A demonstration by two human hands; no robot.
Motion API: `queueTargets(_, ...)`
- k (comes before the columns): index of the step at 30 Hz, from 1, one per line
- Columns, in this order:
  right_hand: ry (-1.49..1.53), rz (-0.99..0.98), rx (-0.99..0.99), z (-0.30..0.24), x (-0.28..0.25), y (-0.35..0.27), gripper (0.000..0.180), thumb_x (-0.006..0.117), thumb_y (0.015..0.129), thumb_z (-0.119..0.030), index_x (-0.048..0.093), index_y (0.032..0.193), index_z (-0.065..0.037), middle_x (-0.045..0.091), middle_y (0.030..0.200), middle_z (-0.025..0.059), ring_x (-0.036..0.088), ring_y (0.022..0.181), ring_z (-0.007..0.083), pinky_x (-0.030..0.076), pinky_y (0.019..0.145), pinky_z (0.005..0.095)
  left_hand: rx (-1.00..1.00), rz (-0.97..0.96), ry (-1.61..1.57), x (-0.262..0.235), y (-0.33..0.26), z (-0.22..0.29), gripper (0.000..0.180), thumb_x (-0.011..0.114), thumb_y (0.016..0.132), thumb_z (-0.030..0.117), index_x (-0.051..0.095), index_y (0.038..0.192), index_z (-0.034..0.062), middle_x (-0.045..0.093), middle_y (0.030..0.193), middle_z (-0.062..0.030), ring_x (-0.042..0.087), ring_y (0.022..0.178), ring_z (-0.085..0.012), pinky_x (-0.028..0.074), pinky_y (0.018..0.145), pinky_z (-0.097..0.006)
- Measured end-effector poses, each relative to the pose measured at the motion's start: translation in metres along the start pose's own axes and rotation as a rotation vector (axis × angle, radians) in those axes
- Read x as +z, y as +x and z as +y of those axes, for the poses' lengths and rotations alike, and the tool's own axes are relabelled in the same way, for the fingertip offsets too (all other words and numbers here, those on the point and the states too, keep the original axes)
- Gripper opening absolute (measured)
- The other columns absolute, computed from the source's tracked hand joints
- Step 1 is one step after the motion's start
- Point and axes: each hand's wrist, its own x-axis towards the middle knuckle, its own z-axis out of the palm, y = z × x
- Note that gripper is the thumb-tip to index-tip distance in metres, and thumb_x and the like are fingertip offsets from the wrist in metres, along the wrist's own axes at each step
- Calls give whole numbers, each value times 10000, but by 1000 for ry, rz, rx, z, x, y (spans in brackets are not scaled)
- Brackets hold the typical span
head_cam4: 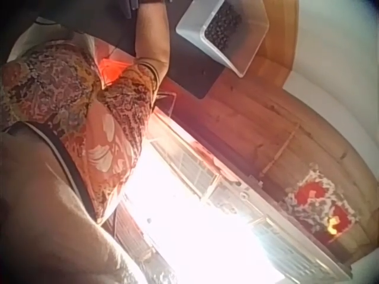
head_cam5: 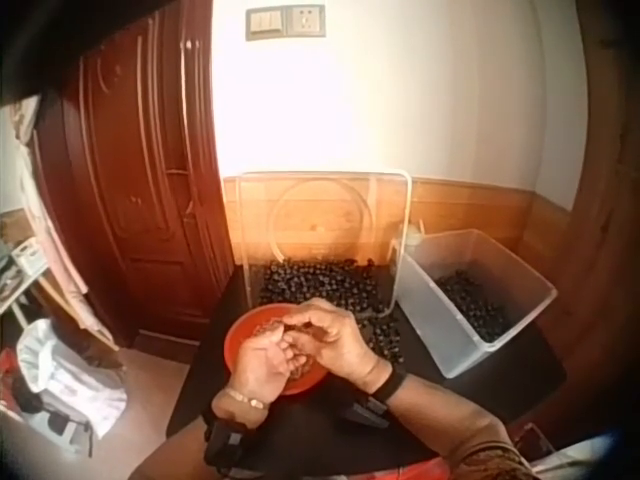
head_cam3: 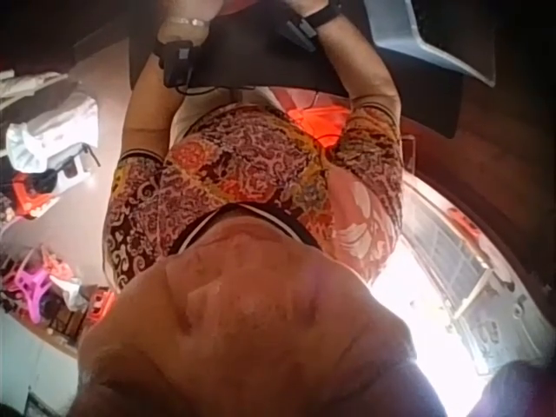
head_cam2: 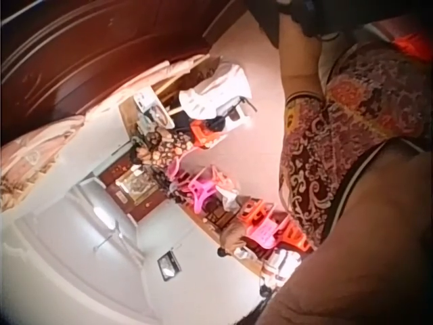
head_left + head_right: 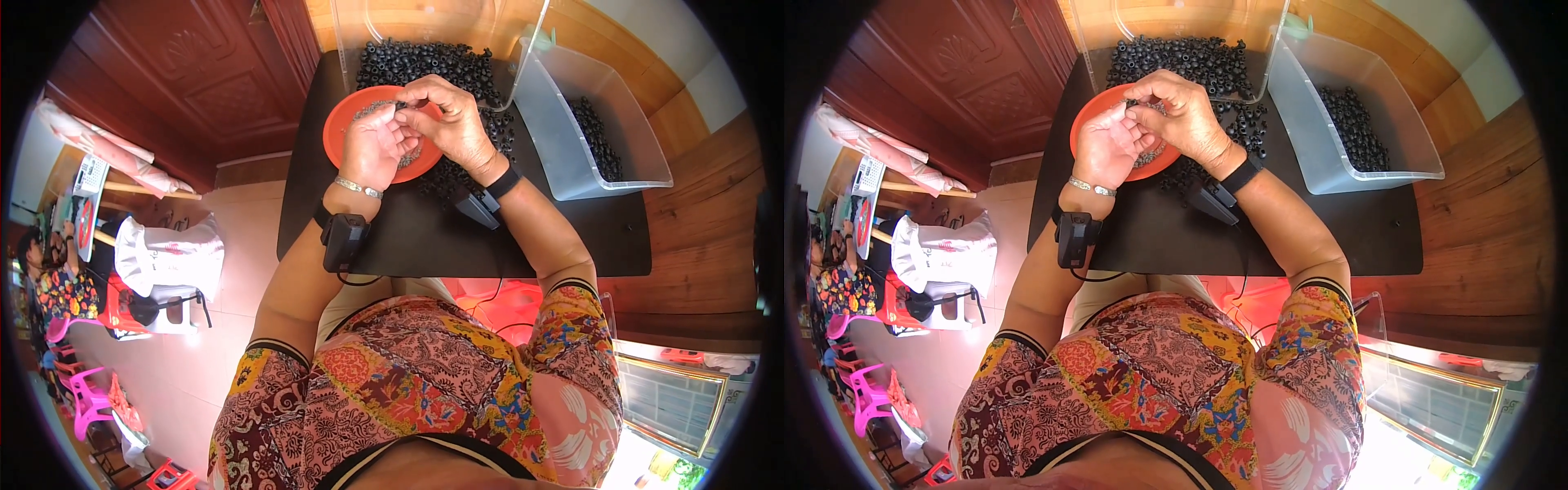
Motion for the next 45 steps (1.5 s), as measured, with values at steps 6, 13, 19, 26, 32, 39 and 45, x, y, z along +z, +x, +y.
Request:
queueTargets(6,-15,-22,-5,-1,-3,-1,216,702,734,46,622,928,-7,626,915,67,606,863,145,490,793,265,8,71,28,13,-4,1,205,495,883,234,567,997,79,619,951,-21,565,833,-148,425,748,-300)
queueTargets(13,256,26,293,-10,-4,2,153,645,870,-115,635,956,12,646,849,17,609,762,80,511,725,234,15,112,80,14,-4,1,218,505,878,248,574,926,47,618,861,-64,582,772,-191,440,712,-314)
queueTargets(19,205,14,312,0,-16,7,166,627,889,-166,653,921,-6,647,833,13,587,781,77,486,740,229,-33,51,68,7,-1,2,233,501,901,241,584,899,23,621,873,-85,597,835,-223,465,803,-336)
queueTargets(26,220,-130,394,-5,-19,8,129,665,854,-139,664,892,-16,648,818,6,577,767,68,476,737,224,-7,116,130,16,-3,-1,224,518,861,255,585,875,41,614,815,-67,590,757,-199,445,710,-313)
queueTargets(32,299,-128,439,2,-16,7,109,661,856,-120,662,881,-14,645,788,9,580,751,69,482,730,222,-18,125,136,15,-4,0,224,522,860,251,588,889,39,615,831,-72,590,779,-201,446,718,-315)
queueTargets(39,319,-57,335,14,-5,-1,96,650,863,-106,660,904,-20,639,850,12,584,791,77,486,742,234,-40,138,59,13,-4,0,220,513,874,240,583,922,37,611,852,-67,587,791,-206,445,729,-329)
queueTargets(45,-127,-9,-104,16,-4,0,198,741,749,-109,660,922,-55,623,808,50,609,769,165,507,690,277,-38,84,9,3,-2,1,228,495,896,241,581,979,48,619,901,-47,585,837,-185,445,772,-330)
